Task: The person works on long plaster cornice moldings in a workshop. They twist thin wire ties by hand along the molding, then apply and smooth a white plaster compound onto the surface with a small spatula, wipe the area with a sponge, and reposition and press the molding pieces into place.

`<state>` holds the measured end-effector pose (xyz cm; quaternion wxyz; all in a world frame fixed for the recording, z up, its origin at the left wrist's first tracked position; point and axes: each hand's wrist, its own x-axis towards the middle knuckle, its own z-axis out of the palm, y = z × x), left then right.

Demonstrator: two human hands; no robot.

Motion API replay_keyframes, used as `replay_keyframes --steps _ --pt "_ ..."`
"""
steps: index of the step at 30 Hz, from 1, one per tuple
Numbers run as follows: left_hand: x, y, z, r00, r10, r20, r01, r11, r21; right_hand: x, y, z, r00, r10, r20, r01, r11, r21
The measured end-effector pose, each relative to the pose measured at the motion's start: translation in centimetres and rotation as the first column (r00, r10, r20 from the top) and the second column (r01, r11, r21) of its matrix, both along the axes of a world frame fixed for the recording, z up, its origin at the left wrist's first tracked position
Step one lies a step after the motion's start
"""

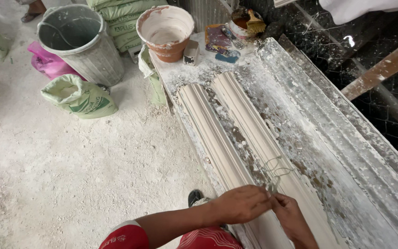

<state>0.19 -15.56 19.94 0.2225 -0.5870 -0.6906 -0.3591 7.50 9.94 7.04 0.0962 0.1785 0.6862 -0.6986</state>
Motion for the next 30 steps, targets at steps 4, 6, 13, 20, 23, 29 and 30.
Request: replay_keyframes --steps 4,6,13,20,23,29,30 --pt "0.4 0.2 0.3 0.975 -0.190 -0.116 0.186 0.982 -0.040 1.3 3.6 -2.4 0.918 0.318 0.237 -0.329 0.944 0.008" --pt "0.6 0.4 0.2 0.969 -0.225 -0.097 0.219 0.973 -0.070 1.8 4.7 -3.3 0.894 0.306 0.327 -0.352 0.932 0.090" --pt "2.4 1.0 -0.8 0.971 -0.202 0.128 0.200 0.979 0.025 1.9 5.8 -2.3 0.871 0.379 0.312 -0.400 0.916 0.003" --pt "3.1 1.0 -0.9 0.933 0.041 0.358 -0.023 0.998 -0.055 1.1 2.7 1.0 0.924 0.377 0.062 -0.381 0.923 0.058" --pt "3.5 1.6 -1.2 0.764 0.092 0.638 -0.092 0.995 -0.032 0.8 -0.2 2.5 0.975 0.202 -0.097 -0.184 0.968 0.171" --pt "3.2 4.7 -3.0 0.029 -0.090 0.996 -0.163 0.982 0.094 1.0 -5.1 8.1 0.872 0.171 -0.458 0.281 0.591 0.756" --pt "2.9 5.1 -3.3 -0.090 -0.120 0.989 -0.160 0.982 0.105 1.0 -5.7 9.0 0.823 0.201 -0.531 0.356 0.547 0.758"
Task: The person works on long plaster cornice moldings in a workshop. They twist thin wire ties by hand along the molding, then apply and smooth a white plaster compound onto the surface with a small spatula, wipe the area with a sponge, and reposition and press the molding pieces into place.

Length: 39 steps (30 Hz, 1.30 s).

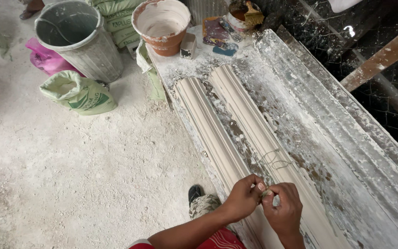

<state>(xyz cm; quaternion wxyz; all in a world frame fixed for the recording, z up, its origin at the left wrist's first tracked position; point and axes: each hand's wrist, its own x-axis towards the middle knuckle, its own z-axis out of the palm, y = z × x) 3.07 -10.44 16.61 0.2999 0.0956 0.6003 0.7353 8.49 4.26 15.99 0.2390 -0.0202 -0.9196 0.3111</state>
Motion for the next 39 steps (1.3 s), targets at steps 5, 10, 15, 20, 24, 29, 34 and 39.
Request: replay_keyframes --steps 5,10,15,20,24,29,34,39 --pt "-1.2 0.7 0.2 0.991 -0.036 0.130 0.018 0.990 0.141 -0.4 -1.1 2.3 0.986 0.016 -0.164 -0.025 0.998 -0.049" --pt "-2.0 0.6 2.3 0.996 -0.083 -0.030 0.085 0.992 0.089 -0.6 -0.5 1.6 0.974 0.021 -0.225 -0.159 0.771 -0.616" --pt "-1.2 1.1 3.7 0.977 0.070 -0.202 -0.028 0.979 0.200 -0.2 0.2 1.3 0.936 0.072 -0.343 -0.239 0.847 -0.474" --pt "0.4 1.6 4.2 0.892 0.170 -0.419 -0.119 0.982 0.146 0.1 -0.1 1.7 0.941 -0.026 -0.337 -0.169 0.828 -0.534" --pt "0.2 1.5 4.4 0.814 0.154 -0.560 -0.120 0.988 0.097 0.5 0.3 2.2 0.978 -0.049 -0.202 -0.086 0.789 -0.608" --pt "-0.2 1.5 4.2 0.752 0.069 -0.656 -0.052 0.998 0.046 1.1 1.3 2.6 0.999 -0.029 -0.039 -0.003 0.764 -0.645" --pt "-0.3 2.5 3.2 0.836 -0.048 -0.547 0.143 0.981 0.133 2.0 2.0 3.1 0.980 0.078 -0.183 -0.193 0.592 -0.782" --pt "0.5 4.4 2.1 0.970 -0.023 -0.242 0.079 0.971 0.227 3.7 1.8 3.6 0.991 -0.057 -0.118 -0.017 0.837 -0.547"
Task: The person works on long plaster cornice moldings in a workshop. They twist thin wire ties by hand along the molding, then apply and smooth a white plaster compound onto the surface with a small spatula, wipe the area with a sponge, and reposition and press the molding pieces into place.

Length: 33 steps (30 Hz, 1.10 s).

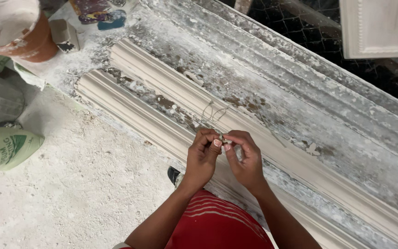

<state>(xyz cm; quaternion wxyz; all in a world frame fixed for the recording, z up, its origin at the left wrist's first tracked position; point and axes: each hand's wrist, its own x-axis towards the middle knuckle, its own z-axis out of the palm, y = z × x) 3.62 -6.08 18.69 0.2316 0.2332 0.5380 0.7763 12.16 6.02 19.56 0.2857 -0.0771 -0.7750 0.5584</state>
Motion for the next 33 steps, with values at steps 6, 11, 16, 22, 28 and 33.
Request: replay_keyframes --steps 6,11,16,22,28,33 --pt "1.7 0.9 -0.2 0.997 -0.069 -0.020 0.069 0.997 0.029 0.6 0.6 -0.9 0.986 -0.121 -0.114 0.135 0.983 0.126" --pt "1.9 1.5 0.2 0.992 -0.056 -0.113 0.040 0.989 -0.143 0.9 0.3 -2.3 0.977 -0.122 -0.176 0.097 0.985 -0.142" --pt "1.6 1.3 0.5 0.988 -0.120 -0.095 0.109 0.988 -0.110 1.1 0.8 -3.3 0.977 -0.131 -0.169 0.077 0.952 -0.298" --pt "1.6 1.1 0.8 0.950 -0.092 -0.298 0.051 0.989 -0.141 1.8 1.5 -3.8 0.981 -0.112 -0.158 0.061 0.954 -0.294" --pt "-0.2 1.1 0.0 0.900 -0.172 -0.401 0.069 0.964 -0.259 2.5 2.4 -4.2 0.958 -0.282 -0.058 0.245 0.903 -0.352" --pt "-0.2 1.3 -1.0 0.956 -0.293 -0.001 0.271 0.884 -0.381 3.4 2.6 -4.7 0.980 -0.019 0.199 0.095 0.919 -0.383"
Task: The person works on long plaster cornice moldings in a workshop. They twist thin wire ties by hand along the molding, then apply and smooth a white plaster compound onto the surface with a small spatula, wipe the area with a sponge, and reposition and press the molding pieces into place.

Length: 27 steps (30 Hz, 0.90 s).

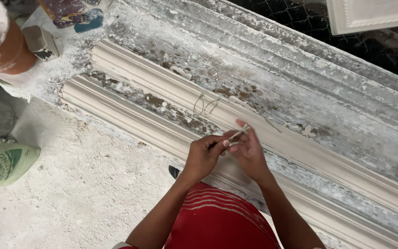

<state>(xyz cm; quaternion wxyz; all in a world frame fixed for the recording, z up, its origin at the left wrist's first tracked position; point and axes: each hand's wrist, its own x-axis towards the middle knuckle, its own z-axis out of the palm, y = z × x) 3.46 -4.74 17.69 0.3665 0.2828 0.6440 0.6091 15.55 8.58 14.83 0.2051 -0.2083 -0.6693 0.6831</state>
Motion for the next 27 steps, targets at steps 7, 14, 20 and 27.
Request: replay_keyframes --steps 7,14,20,27 --pt "-0.1 0.1 -0.3 0.942 -0.077 0.327 0.032 0.990 0.139 2.1 1.6 -0.4 0.985 0.124 -0.117 -0.157 0.929 -0.334" --pt "1.5 -0.1 -0.2 0.622 -0.341 0.705 -0.003 0.900 0.437 3.0 1.1 -0.2 0.799 0.075 -0.597 -0.496 0.644 -0.583" --pt "1.2 -0.4 0.6 0.907 -0.277 0.316 0.161 0.924 0.347 2.7 0.7 0.9 0.946 0.101 -0.307 -0.217 0.902 -0.373" --pt "0.3 0.8 1.5 0.920 0.025 0.390 -0.094 0.983 0.159 1.7 0.4 -0.4 0.936 -0.190 -0.296 0.060 0.916 -0.397"
